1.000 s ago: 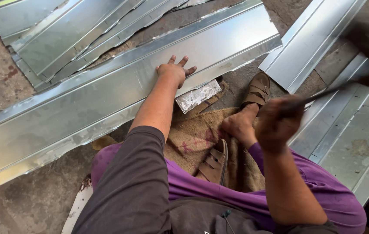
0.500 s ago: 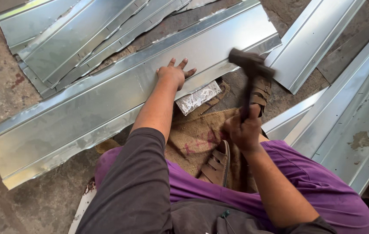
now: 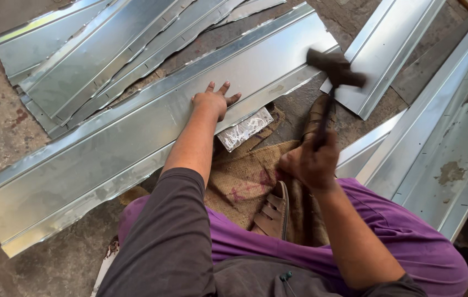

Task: The person sits on the floor and uses a hammer to repeatedly strike a long metal sheet placed on a small metal block. They adjust the sheet's position multiple times to work on different sections along its length. Another person is visible in the background working on a separate metal piece.

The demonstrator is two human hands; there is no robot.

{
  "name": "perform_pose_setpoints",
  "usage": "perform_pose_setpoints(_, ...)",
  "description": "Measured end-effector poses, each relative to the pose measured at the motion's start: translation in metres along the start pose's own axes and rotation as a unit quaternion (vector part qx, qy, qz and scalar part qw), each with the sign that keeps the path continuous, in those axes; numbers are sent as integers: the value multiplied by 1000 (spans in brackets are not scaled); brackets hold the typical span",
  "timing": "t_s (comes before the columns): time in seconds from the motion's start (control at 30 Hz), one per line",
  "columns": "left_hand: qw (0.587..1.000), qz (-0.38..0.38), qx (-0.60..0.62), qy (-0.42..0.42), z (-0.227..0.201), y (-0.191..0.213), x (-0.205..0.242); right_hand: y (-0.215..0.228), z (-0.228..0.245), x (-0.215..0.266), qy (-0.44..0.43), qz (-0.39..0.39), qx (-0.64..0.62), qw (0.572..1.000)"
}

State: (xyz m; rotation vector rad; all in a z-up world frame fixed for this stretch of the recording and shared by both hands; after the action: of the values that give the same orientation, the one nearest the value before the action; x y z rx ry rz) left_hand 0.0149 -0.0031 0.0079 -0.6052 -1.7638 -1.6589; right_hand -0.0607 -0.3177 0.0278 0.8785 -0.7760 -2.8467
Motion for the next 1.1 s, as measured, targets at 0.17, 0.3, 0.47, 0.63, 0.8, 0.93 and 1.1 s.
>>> perform_pose_setpoints(0.17,1000,-5,19,1,2,1,4,0,-3,-7,63,-60,-246,965)
perform_pose_setpoints(0.3,1000,3,9,5,2,1,6,-36,-31,33,-44,166,-103,980)
perform_pose_setpoints(0.47,1000,4,10,13,0,6,9,-32,-46,23,-79,94,86,989)
perform_pose_setpoints(0.63,1000,9,5,22,-3,7,11,-17,-54,18,-22,-74,-125,989)
perform_pose_setpoints(0.8,999,10,-19,30,-2,12,10,-63,-81,29,-7,17,-27,999)
perform_pose_setpoints(0.93,1000,5,-24,12,-2,-3,11,-50,-71,33,13,166,194,967)
perform_pose_setpoints(1.1,999,-10,-23,19,1,2,2,-28,-26,18,74,49,85,992)
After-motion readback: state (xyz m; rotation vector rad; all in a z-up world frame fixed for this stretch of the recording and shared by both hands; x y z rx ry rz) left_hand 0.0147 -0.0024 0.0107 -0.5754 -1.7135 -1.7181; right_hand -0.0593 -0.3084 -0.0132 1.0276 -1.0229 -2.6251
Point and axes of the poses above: each hand's wrist, its own x-axis away from the middle knuckle, its own y-axis out of the back of the hand, z = x × y, the point moved 2 cm from there along -x, towards the middle knuckle, and after that the axes turned 1 degree about y, right-handed, at the moved point
